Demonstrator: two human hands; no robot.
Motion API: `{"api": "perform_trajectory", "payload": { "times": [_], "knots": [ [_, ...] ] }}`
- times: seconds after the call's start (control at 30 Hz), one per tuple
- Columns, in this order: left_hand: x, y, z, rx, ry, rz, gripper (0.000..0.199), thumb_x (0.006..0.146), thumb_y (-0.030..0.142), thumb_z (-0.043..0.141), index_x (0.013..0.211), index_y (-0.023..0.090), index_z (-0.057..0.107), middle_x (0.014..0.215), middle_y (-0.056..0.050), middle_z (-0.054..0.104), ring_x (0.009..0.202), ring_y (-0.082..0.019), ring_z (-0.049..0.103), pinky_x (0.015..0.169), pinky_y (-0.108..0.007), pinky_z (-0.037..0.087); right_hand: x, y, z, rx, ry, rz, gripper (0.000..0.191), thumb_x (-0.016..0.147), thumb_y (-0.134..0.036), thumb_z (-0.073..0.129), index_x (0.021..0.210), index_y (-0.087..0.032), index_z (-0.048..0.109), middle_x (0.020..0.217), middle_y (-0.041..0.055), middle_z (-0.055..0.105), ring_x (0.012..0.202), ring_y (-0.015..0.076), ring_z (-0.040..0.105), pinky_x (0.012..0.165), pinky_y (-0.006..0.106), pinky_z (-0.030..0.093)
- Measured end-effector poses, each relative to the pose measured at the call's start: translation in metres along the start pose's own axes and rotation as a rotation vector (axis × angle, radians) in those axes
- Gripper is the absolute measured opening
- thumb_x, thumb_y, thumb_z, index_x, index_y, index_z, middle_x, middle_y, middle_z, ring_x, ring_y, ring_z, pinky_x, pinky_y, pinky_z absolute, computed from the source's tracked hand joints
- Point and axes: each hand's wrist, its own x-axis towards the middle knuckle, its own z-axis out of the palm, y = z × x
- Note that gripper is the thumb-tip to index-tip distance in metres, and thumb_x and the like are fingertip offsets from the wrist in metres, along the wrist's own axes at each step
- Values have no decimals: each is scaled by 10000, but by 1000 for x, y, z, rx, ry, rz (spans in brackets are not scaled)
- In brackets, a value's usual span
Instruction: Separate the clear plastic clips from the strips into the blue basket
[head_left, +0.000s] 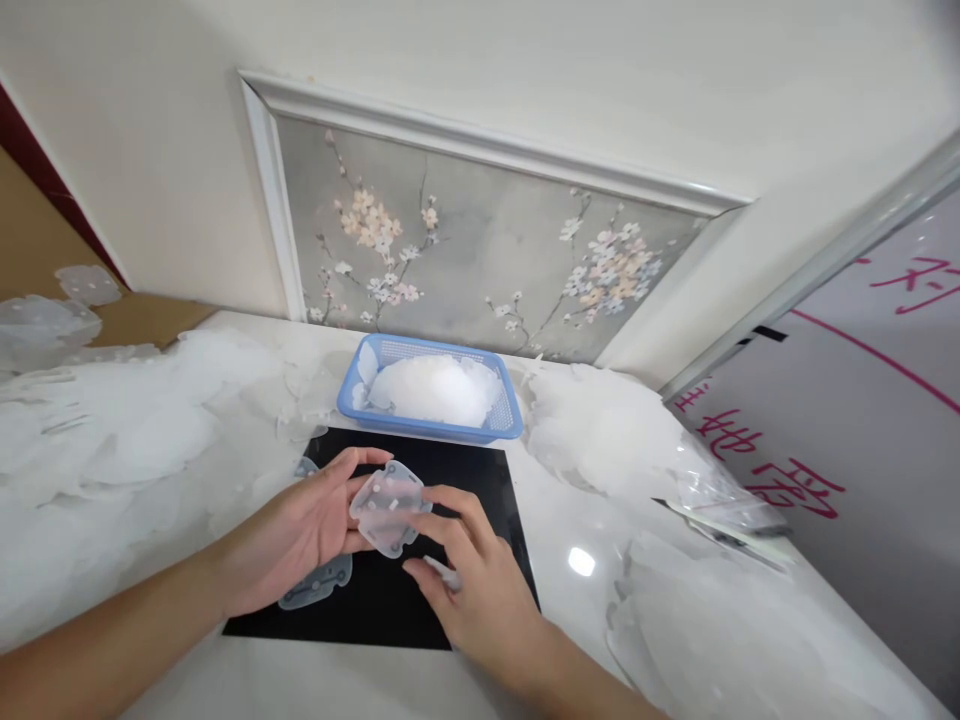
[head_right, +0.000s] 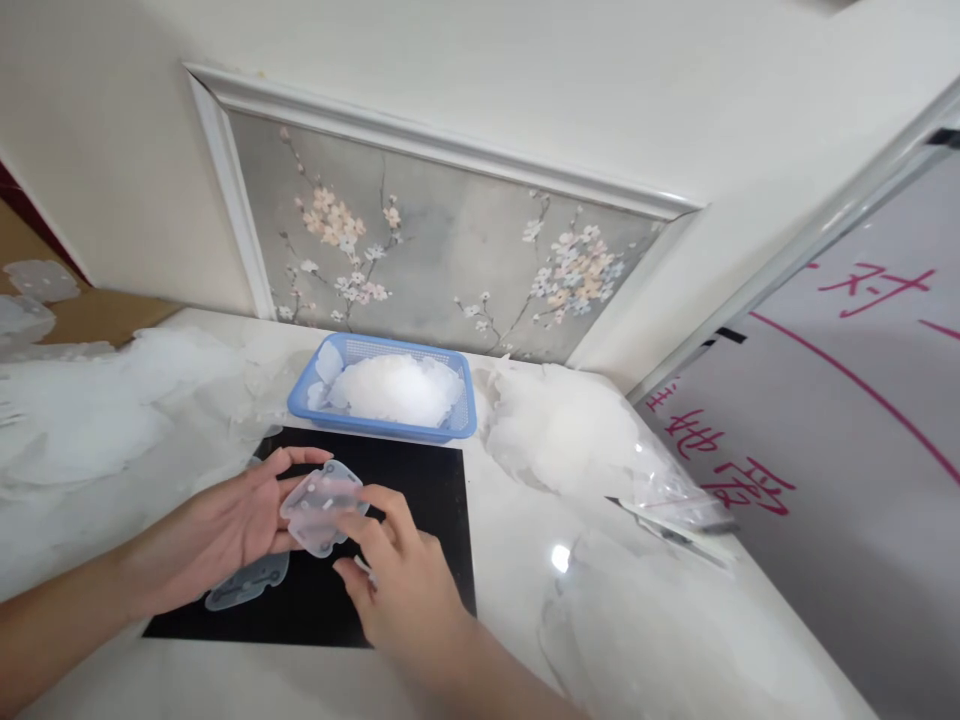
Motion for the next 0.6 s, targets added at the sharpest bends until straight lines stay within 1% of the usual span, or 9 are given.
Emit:
{"api": "perform_trajectory", "payload": {
  "times": [0.07,0.1,0.13,0.2,0.27,0.33,0.4,0.5,0.6],
  "knots": [
    [-1,-1,2,23,-28,-4,371,986,530,385,1204,279,550,1172,-74,659,1122,-257,622,1019,-460,472,1,-1,2,9,-13,-39,317,898,-122,505,1177,-245,591,1324,131,577,663,137,629,523,260,471],
    [-1,0,2,56,-33,-8,390,982,553,374,1210,285,543,1186,-73,653,1126,-256,621,1018,-457,470,2,-1,1,59,-14,-32,281,904,-130,502,1131,-247,619,1316,122,595,680,143,635,553,268,482],
    [-2,0,1,124,-23,-9,406,975,574,372,1225,297,533,1197,-70,649,1128,-254,620,1014,-450,469,4,-1,0,135,-10,18,228,913,-150,506,1066,-244,646,1260,108,637,698,150,638,585,275,490],
    [-4,3,-3,407,31,0,394,955,569,432,1258,334,521,1203,-52,652,1125,-246,614,996,-423,463,8,0,-4,341,11,244,121,931,-243,543,919,-227,662,984,72,716,672,156,615,600,276,476],
    [-5,7,-12,859,75,49,334,924,460,547,1239,354,570,1173,-33,666,1114,-248,596,986,-406,434,13,2,-10,566,39,541,184,907,-379,620,847,-208,648,725,25,666,574,134,532,544,258,422],
    [-6,11,-22,1298,44,109,278,862,281,622,1133,330,663,1099,-22,686,1083,-259,577,993,-409,388,16,6,-16,780,37,756,295,842,-484,696,863,-193,652,629,-10,596,492,95,415,477,231,335],
    [-6,13,-31,1565,-21,163,292,805,156,623,1048,296,706,1029,-18,693,1033,-257,566,993,-409,357,18,9,-20,970,9,867,386,769,-528,763,921,-185,669,600,-31,560,464,72,358,449,213,277],
    [-3,9,-43,1699,-70,226,304,768,108,626,1011,272,707,954,-11,677,963,-240,545,967,-380,358,19,13,-23,1130,-29,955,444,700,-527,826,945,-181,691,573,-46,534,452,59,357,441,197,264],
    [1,3,-49,1723,-86,249,191,761,107,627,866,251,697,876,-2,628,924,-225,519,945,-365,355,18,15,-23,1186,-27,1004,439,652,-508,862,913,-189,712,595,-43,559,460,59,380,446,192,281]
  ]
}}
